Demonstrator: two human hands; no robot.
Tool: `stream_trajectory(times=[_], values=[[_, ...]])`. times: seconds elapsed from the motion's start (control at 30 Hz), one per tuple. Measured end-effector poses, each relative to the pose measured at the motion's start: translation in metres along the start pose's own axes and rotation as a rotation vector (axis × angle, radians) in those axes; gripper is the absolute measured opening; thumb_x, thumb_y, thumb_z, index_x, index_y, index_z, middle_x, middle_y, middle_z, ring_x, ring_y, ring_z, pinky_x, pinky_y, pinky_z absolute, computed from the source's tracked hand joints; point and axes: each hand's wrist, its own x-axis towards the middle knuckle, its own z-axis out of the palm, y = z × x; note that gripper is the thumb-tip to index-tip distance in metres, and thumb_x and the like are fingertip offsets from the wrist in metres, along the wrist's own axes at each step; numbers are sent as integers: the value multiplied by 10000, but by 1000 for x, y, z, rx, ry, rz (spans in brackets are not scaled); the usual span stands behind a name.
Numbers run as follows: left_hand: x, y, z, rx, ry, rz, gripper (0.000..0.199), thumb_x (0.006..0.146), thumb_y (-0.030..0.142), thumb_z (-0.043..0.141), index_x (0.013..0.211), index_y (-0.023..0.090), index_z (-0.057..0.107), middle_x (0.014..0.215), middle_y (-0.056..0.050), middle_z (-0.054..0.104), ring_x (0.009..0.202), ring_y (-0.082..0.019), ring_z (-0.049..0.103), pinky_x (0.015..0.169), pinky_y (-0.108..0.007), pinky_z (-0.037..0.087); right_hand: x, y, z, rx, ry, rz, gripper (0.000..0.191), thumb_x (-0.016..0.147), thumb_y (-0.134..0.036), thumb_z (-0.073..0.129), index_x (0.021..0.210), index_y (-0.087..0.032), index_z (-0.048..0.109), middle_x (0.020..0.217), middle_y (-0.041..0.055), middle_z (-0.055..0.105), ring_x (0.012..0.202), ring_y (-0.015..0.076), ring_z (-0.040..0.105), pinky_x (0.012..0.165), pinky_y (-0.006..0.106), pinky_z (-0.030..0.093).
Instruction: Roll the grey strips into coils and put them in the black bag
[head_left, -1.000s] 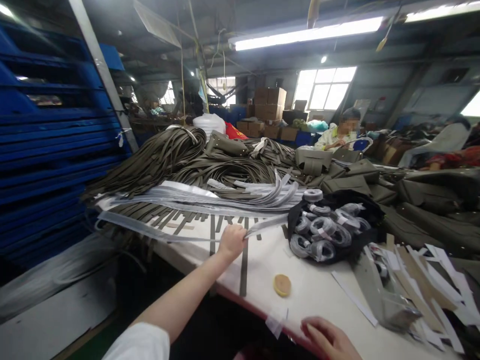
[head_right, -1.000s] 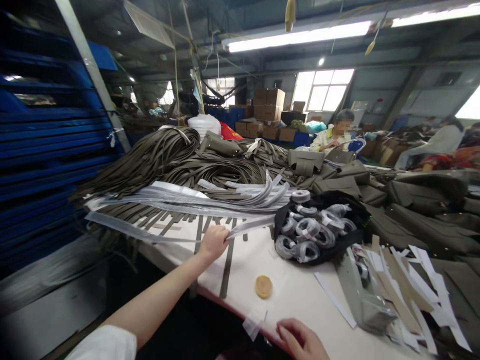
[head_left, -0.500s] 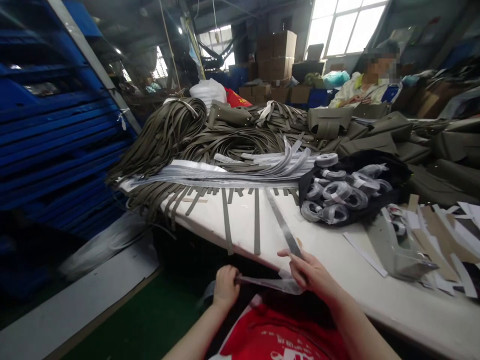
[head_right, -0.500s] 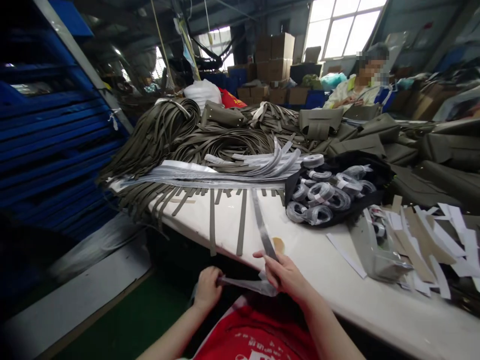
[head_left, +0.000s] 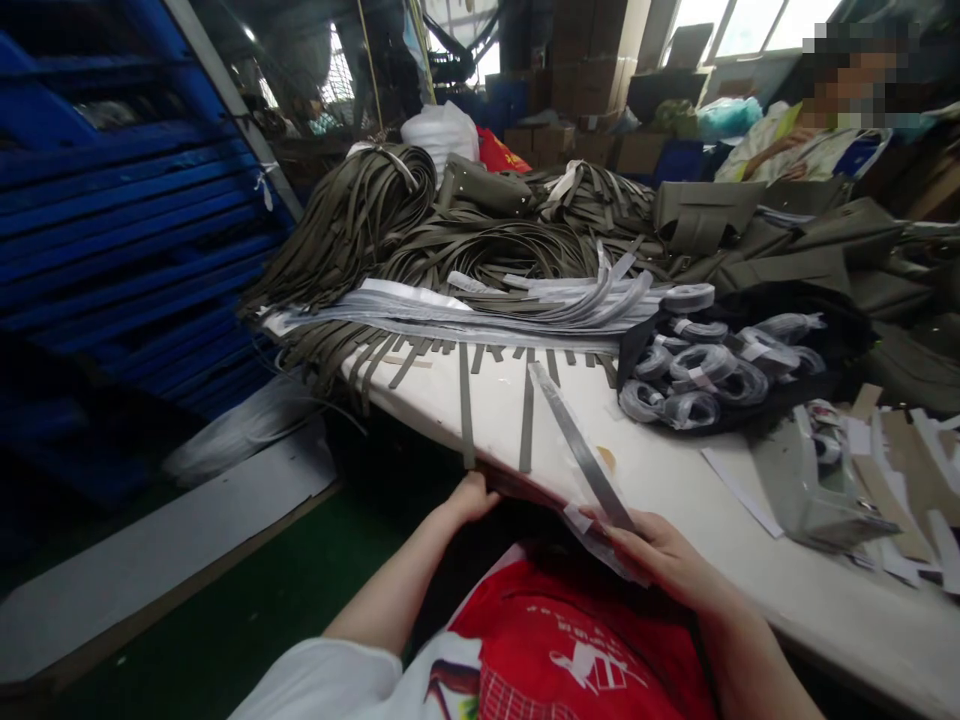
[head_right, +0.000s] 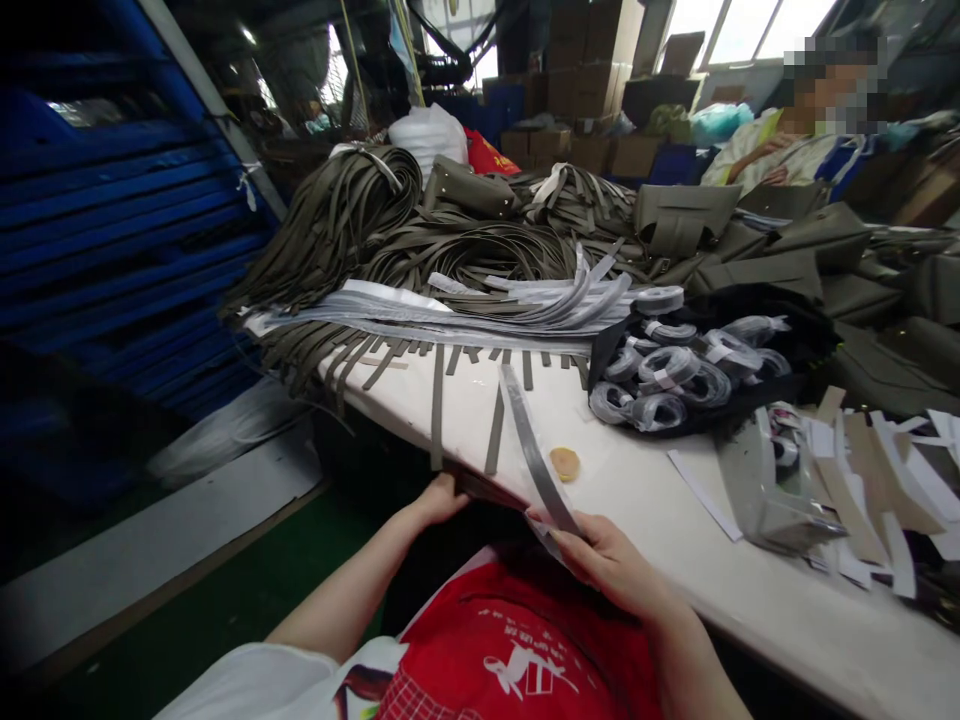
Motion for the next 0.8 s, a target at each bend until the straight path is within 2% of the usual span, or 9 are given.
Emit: stream_trajectory(times=[0.1,0.17,0.23,0.27,0.33,0.4,0.47,0.6,0.8], values=[[-27,25,5,-36,-326,205,650,506,359,865,1104,183,682,1156,-122,676,1031,-304,649,883,-335,494,-10,-3,-9,-58,-86,60,495,918,-527,484,1262,-203,633,924,63,709,797,206,624,758,316,514],[-42,43,-1,-232,-602,322,610,592,482,816,1117,201,684,1128,-112,693,993,-274,662,853,-329,501,-15,-1,-10,-59,-216,77,483,920,-519,485,1258,-210,638,905,57,716,809,213,640,788,328,518],[-52,61,-11,-659,-810,389,619,742,593,670,1215,196,631,1183,-128,668,958,-235,665,789,-306,502,-17,7,-6,-39,-347,66,439,913,-506,507,1197,-220,681,1036,66,715,985,250,634,929,362,477],[-54,69,-16,-905,-823,387,619,795,610,606,1250,190,603,1215,-139,648,932,-217,662,743,-289,496,-17,13,-4,-19,-392,71,427,906,-507,519,1162,-217,701,1071,69,710,1032,261,622,960,370,461],[-57,82,-24,-1258,-642,327,561,846,592,555,1218,178,620,1167,-138,661,788,-155,641,601,-223,438,-18,30,3,48,-427,131,454,891,-529,531,1133,-188,708,927,70,726,895,237,654,856,352,509],[-57,90,-28,-1364,-413,291,464,856,530,588,1130,163,667,1038,-113,697,617,-83,552,482,-179,313,-20,47,9,126,-416,224,509,877,-560,535,1140,-150,683,654,23,660,609,165,612,624,286,514],[-58,93,-27,-1344,-325,306,431,852,507,609,1068,143,689,947,-102,709,519,-50,455,434,-187,218,-22,57,13,189,-398,281,528,851,-571,569,1129,-131,655,579,-9,608,500,130,556,516,248,466],[-65,98,-13,-1271,-407,354,492,852,555,582,1084,131,676,947,-122,716,485,-53,432,431,-211,220,-19,51,19,294,-306,255,491,819,-567,620,1057,-137,622,745,49,693,604,154,634,563,260,489],[-76,103,-4,-1096,-449,369,528,872,593,521,1081,135,679,1005,-119,714,686,-130,598,565,-229,415,-7,35,29,269,-154,277,532,843,-634,538,1026,-143,630,553,-17,594,415,88,492,403,194,321]])
